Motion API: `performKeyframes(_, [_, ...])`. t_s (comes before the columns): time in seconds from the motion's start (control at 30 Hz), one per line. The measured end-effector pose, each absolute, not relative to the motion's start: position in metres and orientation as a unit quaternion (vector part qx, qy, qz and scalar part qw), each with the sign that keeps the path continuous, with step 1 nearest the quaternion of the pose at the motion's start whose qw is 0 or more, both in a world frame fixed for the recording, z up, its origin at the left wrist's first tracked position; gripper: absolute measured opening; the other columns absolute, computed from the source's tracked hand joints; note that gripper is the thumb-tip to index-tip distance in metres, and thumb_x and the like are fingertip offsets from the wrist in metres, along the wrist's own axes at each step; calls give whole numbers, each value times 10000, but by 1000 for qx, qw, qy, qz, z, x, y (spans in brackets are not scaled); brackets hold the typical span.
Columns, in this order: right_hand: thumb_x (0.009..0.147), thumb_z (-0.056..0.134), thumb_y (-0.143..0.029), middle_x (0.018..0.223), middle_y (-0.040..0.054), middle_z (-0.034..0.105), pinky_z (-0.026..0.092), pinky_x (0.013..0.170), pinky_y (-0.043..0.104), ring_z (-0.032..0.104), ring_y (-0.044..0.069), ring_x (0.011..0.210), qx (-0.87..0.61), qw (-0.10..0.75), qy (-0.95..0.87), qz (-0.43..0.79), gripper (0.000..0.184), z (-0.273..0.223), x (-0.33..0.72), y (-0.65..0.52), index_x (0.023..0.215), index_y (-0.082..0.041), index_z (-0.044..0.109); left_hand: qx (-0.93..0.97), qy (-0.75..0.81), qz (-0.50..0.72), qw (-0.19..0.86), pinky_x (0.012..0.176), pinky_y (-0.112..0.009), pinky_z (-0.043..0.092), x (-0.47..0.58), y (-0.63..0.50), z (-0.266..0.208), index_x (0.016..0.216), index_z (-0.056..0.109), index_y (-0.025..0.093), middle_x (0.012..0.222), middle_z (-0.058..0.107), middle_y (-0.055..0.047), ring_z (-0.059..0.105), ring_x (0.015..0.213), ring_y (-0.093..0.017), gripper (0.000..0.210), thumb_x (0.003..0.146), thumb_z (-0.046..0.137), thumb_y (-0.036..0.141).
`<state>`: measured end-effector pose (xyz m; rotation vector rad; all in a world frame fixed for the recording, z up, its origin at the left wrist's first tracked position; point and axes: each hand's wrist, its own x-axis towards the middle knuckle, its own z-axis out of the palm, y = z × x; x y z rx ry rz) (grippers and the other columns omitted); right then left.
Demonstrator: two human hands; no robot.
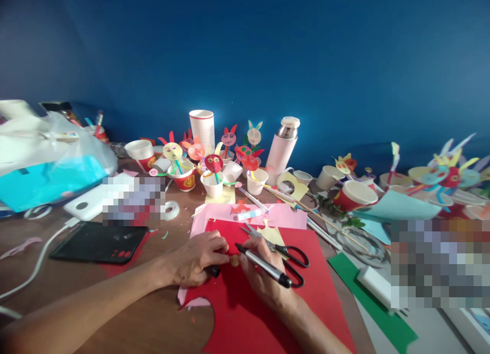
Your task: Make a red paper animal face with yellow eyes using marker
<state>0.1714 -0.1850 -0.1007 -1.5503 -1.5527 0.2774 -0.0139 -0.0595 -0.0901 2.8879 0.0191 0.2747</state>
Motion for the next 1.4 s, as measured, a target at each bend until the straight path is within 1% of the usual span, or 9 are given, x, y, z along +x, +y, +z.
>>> performKeyframes(0.13, [878, 498, -277, 633, -14, 567, 421, 488, 228, 536, 131, 543, -635, 462, -605, 134, 136, -97, 169, -188, 764, -211, 531, 988, 14, 88, 127, 685, -313, 387, -15, -59, -88, 1127, 626, 249, 905, 534, -38, 474, 797, -211, 364, 779, 594, 147])
performKeyframes(0.23, [859, 513, -284, 583, -29, 530, 410, 489, 221, 510, 122, 522, -640, 450, -604, 147, 174, -97, 167, -189, 702, -208, 518, 989, 15, 83, 125, 705, -320, 385, -15, -59, -89, 1161, 614, 252, 930, 535, -39, 474, 805, -214, 402, 775, 593, 143])
performKeyframes(0.33, [851, 514, -288, 557, -31, 530, 409, 492, 221, 509, 122, 510, -650, 439, -597, 171, 192, -101, 166, -188, 679, -204, 519, 989, 14, 83, 123, 723, -329, 386, -15, -59, -90, 1183, 604, 243, 943, 533, -48, 474, 804, -216, 418, 777, 587, 141])
performKeyframes(0.5, [848, 524, -312, 551, -28, 529, 395, 467, 223, 497, 122, 488, -659, 422, -588, 204, 186, -107, 167, -189, 704, -193, 533, 989, 13, 84, 122, 716, -338, 389, -14, -59, -89, 1158, 617, 241, 924, 534, -49, 475, 797, -220, 370, 798, 583, 161])
performKeyframes(0.7, [872, 525, -317, 557, -32, 511, 372, 430, 209, 460, 113, 479, -642, 437, -581, 245, 183, -114, 169, -188, 731, -202, 517, 990, 11, 74, 120, 733, -347, 404, -13, -59, -89, 1143, 624, 217, 931, 544, -55, 480, 837, -232, 418, 739, 611, 111])
performKeyframes(0.83, [879, 532, -330, 556, -37, 508, 354, 403, 197, 444, 105, 462, -635, 441, -576, 266, 184, -117, 170, -188, 749, -203, 515, 988, 9, 82, 128, 747, -341, 409, -13, -59, -90, 1079, 637, 210, 932, 547, -52, 478, 841, -226, 351, 746, 606, 103])
performKeyframes(1.0, [883, 528, -348, 554, -42, 493, 349, 393, 191, 432, 100, 456, -628, 437, -573, 294, 195, -116, 168, -189, 755, -203, 505, 988, 7, 84, 127, 744, -335, 406, -13, -59, -90, 1049, 648, 209, 926, 549, -51, 474, 824, -219, 298, 768, 600, 123])
performKeyframes(1.2, [869, 545, -367, 553, -37, 509, 347, 393, 192, 452, 107, 466, -630, 454, -555, 299, 200, -116, 167, -188, 761, -198, 530, 984, 9, 103, 142, 743, -340, 412, -13, -59, -88, 1015, 667, 193, 926, 550, -52, 475, 833, -215, 222, 813, 589, 143])
performKeyframes(1.4, [867, 544, -351, 558, -19, 562, 379, 406, 204, 484, 118, 466, -639, 428, -576, 277, 187, -116, 170, -189, 760, -197, 546, 985, 9, 97, 146, 726, -335, 420, -13, -58, -89, 1059, 663, 200, 933, 550, -50, 478, 816, -211, 282, 792, 607, 129])
